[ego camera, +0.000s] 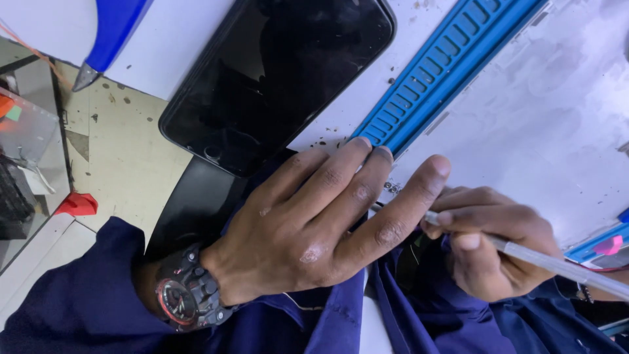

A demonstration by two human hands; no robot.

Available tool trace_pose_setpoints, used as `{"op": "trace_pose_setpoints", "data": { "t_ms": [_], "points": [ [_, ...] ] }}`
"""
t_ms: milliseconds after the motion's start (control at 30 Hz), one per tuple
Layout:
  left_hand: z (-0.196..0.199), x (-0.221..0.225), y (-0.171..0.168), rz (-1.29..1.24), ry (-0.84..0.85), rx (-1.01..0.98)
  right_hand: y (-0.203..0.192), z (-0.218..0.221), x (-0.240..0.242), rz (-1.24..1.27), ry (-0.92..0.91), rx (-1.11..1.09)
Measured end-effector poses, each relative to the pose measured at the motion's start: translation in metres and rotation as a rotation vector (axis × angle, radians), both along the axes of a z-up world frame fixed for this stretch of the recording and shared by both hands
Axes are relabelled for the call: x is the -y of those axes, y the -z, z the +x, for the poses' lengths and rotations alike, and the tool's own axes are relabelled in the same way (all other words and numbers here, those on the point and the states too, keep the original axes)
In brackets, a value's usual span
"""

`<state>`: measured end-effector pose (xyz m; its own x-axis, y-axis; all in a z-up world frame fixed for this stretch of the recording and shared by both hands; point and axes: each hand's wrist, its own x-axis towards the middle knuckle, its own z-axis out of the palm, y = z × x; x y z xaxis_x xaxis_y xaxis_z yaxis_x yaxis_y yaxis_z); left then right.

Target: Repairing a laptop screen assembly by prying the bezel with a craft knife and handling a hinge

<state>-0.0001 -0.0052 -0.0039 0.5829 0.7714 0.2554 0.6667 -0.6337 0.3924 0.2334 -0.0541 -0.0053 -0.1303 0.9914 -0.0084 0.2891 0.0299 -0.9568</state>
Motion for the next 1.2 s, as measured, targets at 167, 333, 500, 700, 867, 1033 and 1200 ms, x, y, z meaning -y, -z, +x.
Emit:
{"op": "trace_pose_setpoints", "data": {
  "t_ms": [167,333,500,700,867,1033,1200],
  "points": [
    [-0.001,0.005,-0.001,-0.041,0.0,0.023,-0.004,0.004,-0.014,0.04,0.113,0.063],
    [-0.001,0.008,-0.003,0.042,-0.018,-0.017,-0.02,-0.016,-0.031,-0.185,0.019,-0.016],
    [-0.001,0.012,-0.003,0.078,-0.027,-0.047,-0.019,-0.015,-0.035,-0.146,-0.089,0.016],
    [-0.001,0.01,-0.003,0.104,-0.03,-0.068,-0.019,-0.017,-0.036,-0.161,-0.091,0.033],
    [0.0,0.01,-0.002,0.114,-0.044,-0.062,-0.02,-0.015,-0.038,-0.158,-0.108,0.055],
    [0.0,0.009,-0.004,0.109,-0.042,-0.058,-0.021,-0.017,-0.037,-0.155,-0.12,0.017],
    [0.0,0.01,-0.003,0.124,-0.054,-0.057,-0.026,-0.014,-0.042,-0.129,-0.2,0.064]
  ]
}}
